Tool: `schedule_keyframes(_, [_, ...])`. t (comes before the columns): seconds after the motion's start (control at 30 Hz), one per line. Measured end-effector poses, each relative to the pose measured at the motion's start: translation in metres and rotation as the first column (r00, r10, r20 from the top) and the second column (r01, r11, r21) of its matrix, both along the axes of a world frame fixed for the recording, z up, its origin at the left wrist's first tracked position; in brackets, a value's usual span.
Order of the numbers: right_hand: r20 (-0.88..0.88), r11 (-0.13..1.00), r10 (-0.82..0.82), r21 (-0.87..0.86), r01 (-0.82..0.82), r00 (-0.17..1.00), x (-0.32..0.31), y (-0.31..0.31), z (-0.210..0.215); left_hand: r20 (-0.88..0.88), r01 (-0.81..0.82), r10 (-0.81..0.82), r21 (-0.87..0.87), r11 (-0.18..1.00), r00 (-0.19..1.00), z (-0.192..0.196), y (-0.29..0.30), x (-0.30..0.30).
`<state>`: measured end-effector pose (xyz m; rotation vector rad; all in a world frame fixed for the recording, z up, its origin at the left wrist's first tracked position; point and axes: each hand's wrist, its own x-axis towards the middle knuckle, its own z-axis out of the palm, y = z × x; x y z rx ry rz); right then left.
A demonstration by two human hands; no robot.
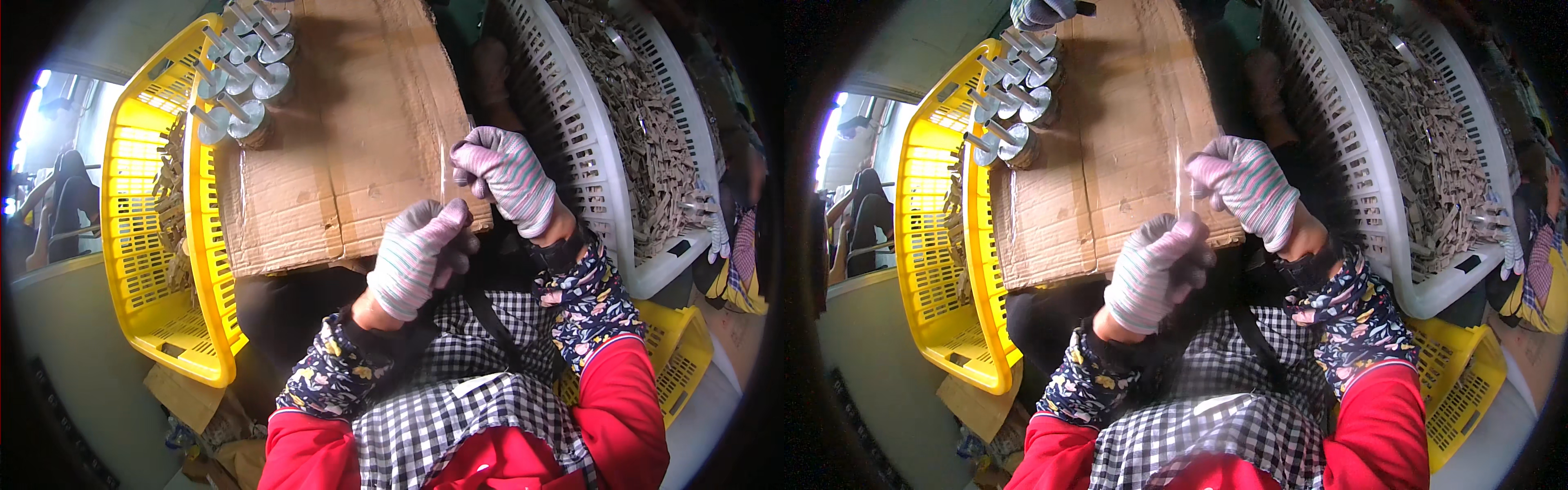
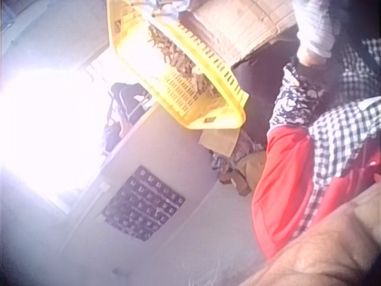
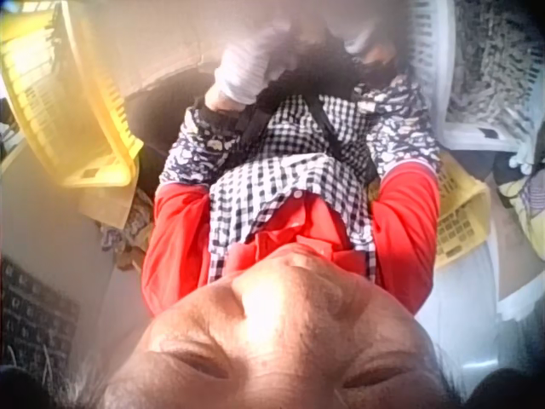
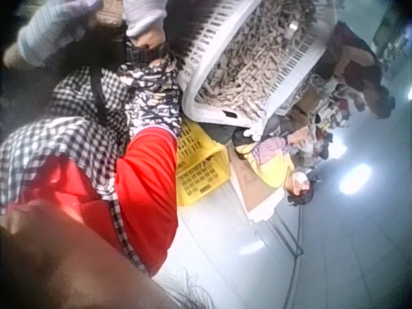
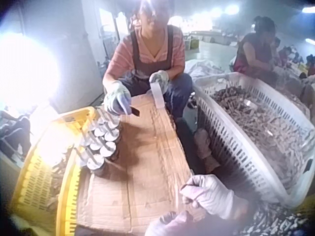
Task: Assembling small plastic components on a jig and placing them into a basket.
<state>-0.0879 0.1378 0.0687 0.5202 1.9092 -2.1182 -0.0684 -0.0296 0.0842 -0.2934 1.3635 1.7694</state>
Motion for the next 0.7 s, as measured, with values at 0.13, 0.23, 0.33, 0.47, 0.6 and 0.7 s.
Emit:
schedule_keyframes(0.13, [0.045,0.991,-0.077,-0.107,0.081,0.996,0.005,0.001,-0.009,0.020,-0.065,0.064,0.040,0.997,0.998,-0.005,0.009,0.019])
schedule_keyframes(0.23, [0.076,0.993,-0.043,-0.110,0.051,0.996,0.007,-0.002,-0.006,0.043,-0.138,0.137,0.014,0.990,0.990,-0.009,0.009,0.024])
schedule_keyframes(0.33, [0.132,0.985,-0.032,-0.161,0.053,0.991,0.010,0.003,-0.012,0.036,-0.122,0.121,0.018,0.992,0.992,-0.015,0.008,0.027])
schedule_keyframes(0.47, [0.110,0.974,0.042,-0.227,-0.016,0.993,0.011,0.006,0.007,0.003,-0.148,0.149,-0.045,0.988,0.989,-0.010,0.010,0.030])
schedule_keyframes(0.6, [-0.025,0.992,0.060,-0.113,-0.062,0.998,0.004,-0.002,0.002,-0.024,-0.121,0.120,-0.042,0.992,0.993,-0.010,0.011,0.033])
schedule_keyframes(0.7, [0.013,0.981,0.190,-0.041,-0.189,0.982,0.009,-0.013,0.001,-0.050,-0.146,0.144,-0.043,0.988,0.988,-0.013,0.008,0.035])
